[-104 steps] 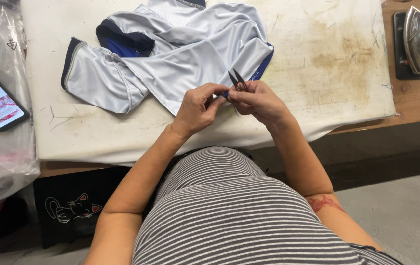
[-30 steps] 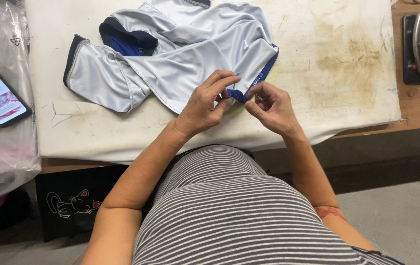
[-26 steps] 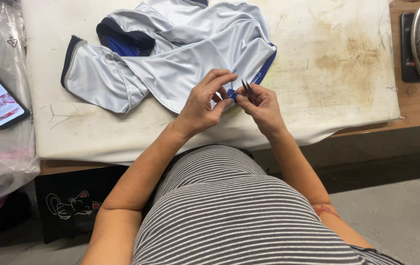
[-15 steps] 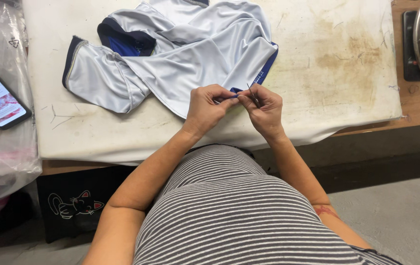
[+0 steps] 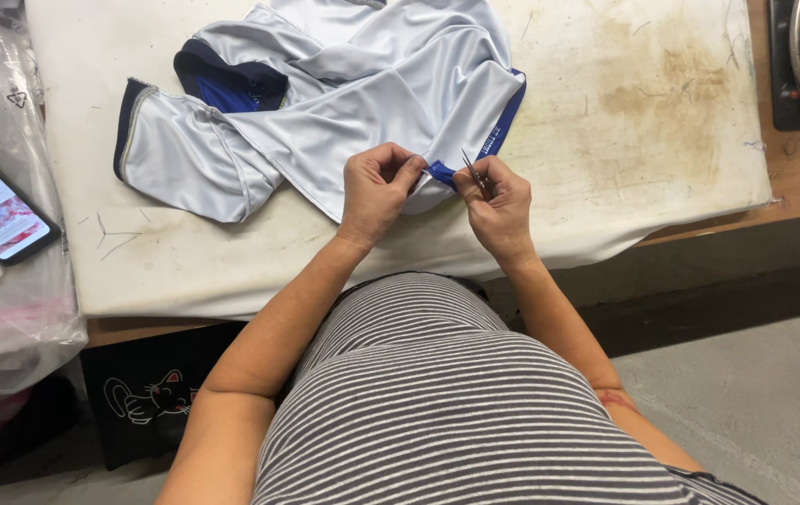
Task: The person trims loose threads from a blue athletic shirt using a small knife, then folds the shirt and places it into a clear plastic bag. The person then repeats the thread-trimming process on a white athletic shirt with blue trim.
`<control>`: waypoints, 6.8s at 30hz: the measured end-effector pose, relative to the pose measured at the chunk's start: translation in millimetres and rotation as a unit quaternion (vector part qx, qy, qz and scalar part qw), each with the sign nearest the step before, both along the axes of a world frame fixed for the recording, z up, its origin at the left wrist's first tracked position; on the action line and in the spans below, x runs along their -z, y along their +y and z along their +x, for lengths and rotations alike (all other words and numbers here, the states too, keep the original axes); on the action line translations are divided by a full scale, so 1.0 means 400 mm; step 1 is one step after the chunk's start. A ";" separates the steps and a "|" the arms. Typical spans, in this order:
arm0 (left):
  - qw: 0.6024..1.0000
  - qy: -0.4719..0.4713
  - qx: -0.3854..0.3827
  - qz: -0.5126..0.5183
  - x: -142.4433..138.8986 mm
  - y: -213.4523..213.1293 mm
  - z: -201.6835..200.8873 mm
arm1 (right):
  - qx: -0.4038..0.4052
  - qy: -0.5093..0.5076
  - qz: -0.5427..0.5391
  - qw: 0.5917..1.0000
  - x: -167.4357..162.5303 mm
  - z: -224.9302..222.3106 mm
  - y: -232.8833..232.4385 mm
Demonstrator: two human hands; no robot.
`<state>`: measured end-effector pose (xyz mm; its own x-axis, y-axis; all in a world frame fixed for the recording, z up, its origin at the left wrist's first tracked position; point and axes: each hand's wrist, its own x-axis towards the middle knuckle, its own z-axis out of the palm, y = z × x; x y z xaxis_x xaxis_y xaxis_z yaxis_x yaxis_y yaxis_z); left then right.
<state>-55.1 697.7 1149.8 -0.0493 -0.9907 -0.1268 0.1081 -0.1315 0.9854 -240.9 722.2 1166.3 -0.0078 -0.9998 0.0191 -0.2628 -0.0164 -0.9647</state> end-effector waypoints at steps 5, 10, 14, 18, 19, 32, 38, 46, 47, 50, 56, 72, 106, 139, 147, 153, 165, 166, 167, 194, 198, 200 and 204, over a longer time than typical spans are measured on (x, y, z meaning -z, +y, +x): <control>0.999 -0.027 -0.013 -0.022 0.002 0.015 -0.021 | -0.038 0.105 -0.025 0.993 -0.046 -0.012 0.000; 0.999 0.027 -0.003 0.018 0.006 0.015 -0.026 | -0.056 0.326 -0.144 0.933 -0.131 -0.017 0.019; 0.999 0.036 -0.004 0.008 0.007 0.006 -0.022 | -0.064 0.452 -0.227 0.861 -0.166 0.002 0.021; 1.000 0.026 -0.001 0.000 -0.003 0.007 -0.025 | -0.062 0.477 -0.257 0.838 -0.178 0.017 0.013; 1.000 0.018 0.003 -0.001 -0.008 0.007 -0.024 | -0.063 0.477 -0.257 0.838 -0.180 0.019 0.011; 0.999 -0.035 0.027 -0.005 -0.051 0.015 -0.011 | -0.071 0.522 -0.271 0.806 -0.174 0.038 0.011; 0.998 0.035 0.047 -0.010 -0.035 0.017 0.008 | -0.006 0.364 -0.180 0.914 -0.143 -0.010 -0.010; 0.995 0.069 0.070 -0.032 -0.005 0.039 0.015 | -0.125 -0.174 0.212 0.954 -0.005 -0.059 -0.042; 0.994 0.071 0.067 -0.039 -0.006 0.043 0.026 | -0.116 -0.184 0.215 0.952 0.008 -0.063 -0.042; 0.985 0.165 0.057 0.002 -0.016 0.065 0.090 | -0.112 -0.159 0.182 0.964 0.030 -0.076 -0.045; 0.993 0.098 0.017 -0.056 -0.028 0.135 0.226 | -0.133 -0.117 0.105 0.979 -0.017 -0.043 -0.035; 0.993 0.104 -0.029 -0.038 -0.025 0.151 0.188 | -0.140 0.418 -0.376 0.815 -0.153 0.152 0.056; 0.996 0.078 0.002 -0.039 -0.019 0.167 0.330 | -0.217 0.397 -0.366 0.813 -0.144 0.229 0.018; 0.977 -0.177 0.118 -0.012 0.037 0.113 0.224 | -0.224 -0.045 0.130 0.965 -0.040 0.117 -0.037; 0.993 0.046 0.108 0.022 0.030 0.117 0.227 | -0.126 -0.063 -0.013 0.990 0.046 0.101 -0.108; 0.985 0.127 0.084 0.078 0.048 0.101 0.219 | -0.088 -0.098 0.010 0.991 -0.026 0.042 -0.137; 0.992 0.098 0.083 -0.009 -0.015 0.111 0.199 | -0.096 -0.116 0.052 0.987 -0.007 0.152 -0.103; 0.993 0.085 0.081 -0.023 -0.018 0.111 0.202 | -0.083 -0.139 0.053 0.985 -0.007 0.141 -0.113; 0.992 0.088 0.084 -0.033 -0.022 0.110 0.205 | -0.087 -0.125 0.055 0.987 -0.007 0.131 -0.119; 0.981 0.054 0.182 -0.034 -0.097 0.071 0.233 | -0.187 -0.014 0.164 0.968 -0.059 0.120 -0.058; 0.981 0.056 0.181 -0.038 -0.126 0.069 0.224 | -0.191 -0.001 0.134 0.972 -0.054 0.121 -0.049; 0.981 0.024 0.183 -0.065 -0.140 0.070 0.234 | -0.189 0.011 0.112 0.975 -0.044 0.107 -0.043; 0.978 -0.053 0.200 -0.034 -0.122 0.098 0.315 | -0.111 0.121 0.019 0.986 -0.017 0.006 -0.064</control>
<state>70.8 737.0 1198.7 -0.4252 -0.9009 -0.0871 -0.0426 -0.0763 0.9962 -238.3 696.7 1173.0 0.2112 -0.9764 -0.0445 -0.4798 -0.0639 -0.8751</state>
